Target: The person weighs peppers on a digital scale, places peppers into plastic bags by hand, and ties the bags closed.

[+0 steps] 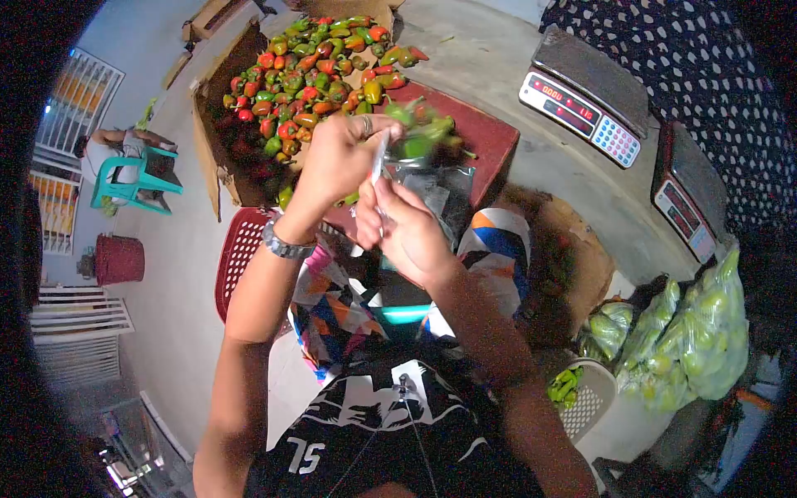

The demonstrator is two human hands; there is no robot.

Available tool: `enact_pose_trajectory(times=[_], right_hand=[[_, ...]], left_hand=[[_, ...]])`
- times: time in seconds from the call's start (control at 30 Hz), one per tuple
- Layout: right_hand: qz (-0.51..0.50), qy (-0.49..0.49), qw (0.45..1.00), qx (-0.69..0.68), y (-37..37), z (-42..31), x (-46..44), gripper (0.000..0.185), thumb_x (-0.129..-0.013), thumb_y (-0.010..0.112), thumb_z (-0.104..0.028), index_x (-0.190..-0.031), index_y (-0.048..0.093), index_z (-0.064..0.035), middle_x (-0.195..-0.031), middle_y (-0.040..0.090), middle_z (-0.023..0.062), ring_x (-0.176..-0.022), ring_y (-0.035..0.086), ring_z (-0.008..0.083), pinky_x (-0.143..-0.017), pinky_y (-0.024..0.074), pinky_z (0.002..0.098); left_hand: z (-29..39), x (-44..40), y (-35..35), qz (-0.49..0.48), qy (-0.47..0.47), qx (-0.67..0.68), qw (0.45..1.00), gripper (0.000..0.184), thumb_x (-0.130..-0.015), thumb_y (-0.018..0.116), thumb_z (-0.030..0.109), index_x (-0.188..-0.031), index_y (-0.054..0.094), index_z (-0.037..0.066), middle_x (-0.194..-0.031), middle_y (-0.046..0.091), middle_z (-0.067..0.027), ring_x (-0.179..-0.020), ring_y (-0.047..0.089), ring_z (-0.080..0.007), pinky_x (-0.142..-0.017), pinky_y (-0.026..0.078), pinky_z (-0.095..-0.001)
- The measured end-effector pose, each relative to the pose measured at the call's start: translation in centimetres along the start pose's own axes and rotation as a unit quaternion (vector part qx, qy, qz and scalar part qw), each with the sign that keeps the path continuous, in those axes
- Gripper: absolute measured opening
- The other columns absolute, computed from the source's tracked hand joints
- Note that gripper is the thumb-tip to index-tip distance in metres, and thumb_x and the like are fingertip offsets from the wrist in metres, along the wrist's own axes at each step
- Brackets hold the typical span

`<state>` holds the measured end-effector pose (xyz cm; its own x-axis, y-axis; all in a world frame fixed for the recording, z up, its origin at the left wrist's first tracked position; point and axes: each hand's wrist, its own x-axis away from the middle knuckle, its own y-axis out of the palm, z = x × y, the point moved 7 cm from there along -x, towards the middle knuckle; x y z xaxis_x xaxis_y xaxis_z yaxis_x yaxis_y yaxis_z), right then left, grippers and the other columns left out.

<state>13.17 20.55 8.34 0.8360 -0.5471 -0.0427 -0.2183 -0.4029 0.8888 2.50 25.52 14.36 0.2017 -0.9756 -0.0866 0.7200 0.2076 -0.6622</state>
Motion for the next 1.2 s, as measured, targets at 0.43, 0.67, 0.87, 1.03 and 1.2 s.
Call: enact_pose_trajectory(times=[0.43, 0.67, 0.87, 1.03, 1.2], right_hand=[[0.165, -0.011, 0.976, 0.143, -9.3, -2.2, 0.4, 0.031, -0.11, 0.052, -0.039, -0.091, 0.054, -0.0132, -0.071, 0.042, -0.0069, -0.054, 0.036, 0.0064, -0.051, 0.0309, 0.0237], [-0.31, -0.033, 0.936, -0.166, 0.2, 0.1, 3.0, 0.043, -0.109, 0.049, -0.043, -0.076, 0.044, -0.0156, -0.067, 0.038, -0.0017, -0.058, 0.037, 0.0149, -0.058, 0.0387, 0.0327], [0.153, 0.054, 0.965, 0.208, -10.9, -2.2, 0.6, 0.028, -0.109, 0.052, -0.036, -0.093, 0.054, -0.0132, -0.069, 0.046, -0.0085, -0.055, 0.041, 0.0059, -0.05, 0.0354, 0.0252], [0.261, -0.209, 0.935, 0.119, -2.4, -2.4, 0.5, 0.037, -0.11, 0.05, -0.041, -0.089, 0.053, -0.0113, -0.064, 0.044, -0.004, -0.053, 0.042, 0.0101, -0.049, 0.0361, 0.0253], [-0.132, -0.064, 0.989, -0.035, -0.5, -0.8, 2.9, 0.038, -0.11, 0.049, -0.038, -0.086, 0.055, -0.0093, -0.064, 0.048, 0.0029, -0.058, 0.05, 0.0184, -0.057, 0.0463, 0.0343]], left_hand=[[-1.9, 0.3, 2.4, -0.091, 0.076, -0.145, 0.982, 0.018, -0.089, 0.072, 0.007, -0.105, 0.078, 0.003, -0.097, 0.078, -0.0131, -0.084, 0.076, -0.0194, -0.075, 0.058, -0.0331], [3.4, 4.0, 4.6, -0.263, 0.008, 0.477, 0.838, 0.014, -0.096, 0.07, 0.006, -0.103, 0.079, -0.002, -0.099, 0.079, -0.0081, -0.091, 0.071, -0.0111, -0.083, 0.056, -0.0293], [-2.7, 1.0, 1.6, -0.185, 0.028, 0.134, 0.973, 0.016, -0.092, 0.072, 0.01, -0.102, 0.079, 0.0, -0.093, 0.08, -0.0111, -0.082, 0.074, -0.0162, -0.079, 0.058, -0.0321], [1.3, 1.9, 3.3, -0.086, -0.116, 0.193, 0.971, 0.021, -0.098, 0.069, 0.014, -0.11, 0.077, 0.0, -0.085, 0.077, -0.0064, -0.073, 0.071, -0.0139, -0.068, 0.056, -0.0324], [2.5, 4.1, 4.5, -0.316, 0.054, 0.481, 0.816, 0.016, -0.095, 0.073, 0.008, -0.106, 0.079, -0.002, -0.095, 0.077, -0.0045, -0.088, 0.069, -0.0095, -0.083, 0.056, -0.0283]])
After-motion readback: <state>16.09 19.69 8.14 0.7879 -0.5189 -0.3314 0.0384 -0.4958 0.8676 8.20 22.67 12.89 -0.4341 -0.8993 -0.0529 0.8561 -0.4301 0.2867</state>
